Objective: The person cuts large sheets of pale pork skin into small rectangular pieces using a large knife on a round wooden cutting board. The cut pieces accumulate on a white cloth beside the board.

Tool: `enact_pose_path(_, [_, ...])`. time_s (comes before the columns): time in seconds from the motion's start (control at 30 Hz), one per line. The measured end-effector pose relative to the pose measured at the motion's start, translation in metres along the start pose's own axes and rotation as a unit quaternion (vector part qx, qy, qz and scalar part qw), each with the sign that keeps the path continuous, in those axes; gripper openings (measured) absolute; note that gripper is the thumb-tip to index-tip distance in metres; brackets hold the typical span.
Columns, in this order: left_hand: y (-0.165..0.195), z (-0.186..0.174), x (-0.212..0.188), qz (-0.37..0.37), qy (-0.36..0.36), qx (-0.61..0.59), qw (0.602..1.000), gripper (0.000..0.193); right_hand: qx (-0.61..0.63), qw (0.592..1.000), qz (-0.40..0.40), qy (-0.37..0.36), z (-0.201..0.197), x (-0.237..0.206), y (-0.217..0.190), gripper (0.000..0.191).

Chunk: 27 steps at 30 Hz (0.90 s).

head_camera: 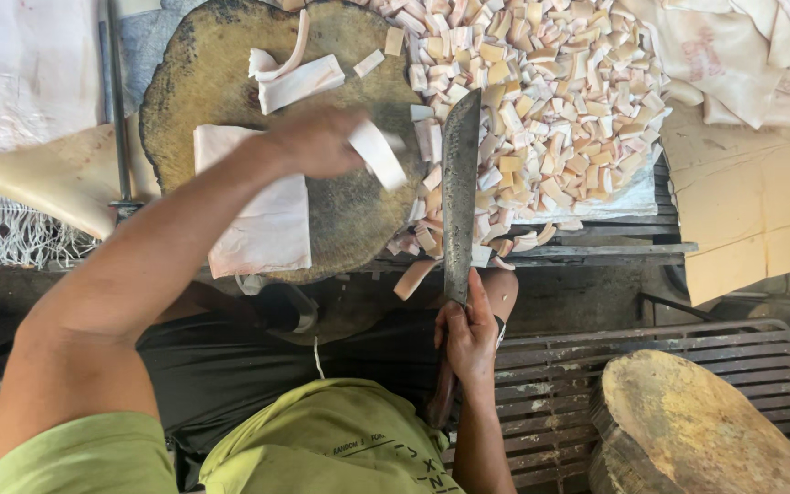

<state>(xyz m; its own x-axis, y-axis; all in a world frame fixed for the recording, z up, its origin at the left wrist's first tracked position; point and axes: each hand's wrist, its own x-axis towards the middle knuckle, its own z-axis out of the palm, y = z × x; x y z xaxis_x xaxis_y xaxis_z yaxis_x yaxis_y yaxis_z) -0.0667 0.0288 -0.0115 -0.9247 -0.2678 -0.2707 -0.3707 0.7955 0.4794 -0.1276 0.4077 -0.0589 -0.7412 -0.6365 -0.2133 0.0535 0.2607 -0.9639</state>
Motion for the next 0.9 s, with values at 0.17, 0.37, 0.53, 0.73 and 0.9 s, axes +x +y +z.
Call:
enact_pose_path(0.17, [-0.015,-0.05,-0.026,-0.196,0.065,0.091,0.974,0.082,0.022,0.999,-0.046,0.009,0.002,0.01,0.002,0.066])
enact_pose_path(0.37, [0.035,0.009,-0.04,-0.087,0.228,0.196,0.95,0.07,0.026,0.996,-0.075,0.043,-0.01,0.018,-0.004,0.065])
enact_pose_path(0.53, [-0.008,0.012,-0.026,-0.059,0.296,0.197,0.933,0.064,0.051,0.995,-0.086,0.014,-0.012,0.021,-0.008,0.066])
enact_pose_path(0.73, [-0.044,-0.001,-0.028,-0.05,0.185,0.111,0.975,0.045,0.059,0.998,-0.035,0.0,0.004,0.017,-0.004,0.066])
enact_pose_path(0.9, [-0.04,0.0,-0.028,0.047,0.177,0.424,0.887,0.035,0.058,0.998,-0.018,-0.022,0.01,0.01,-0.002,0.067])
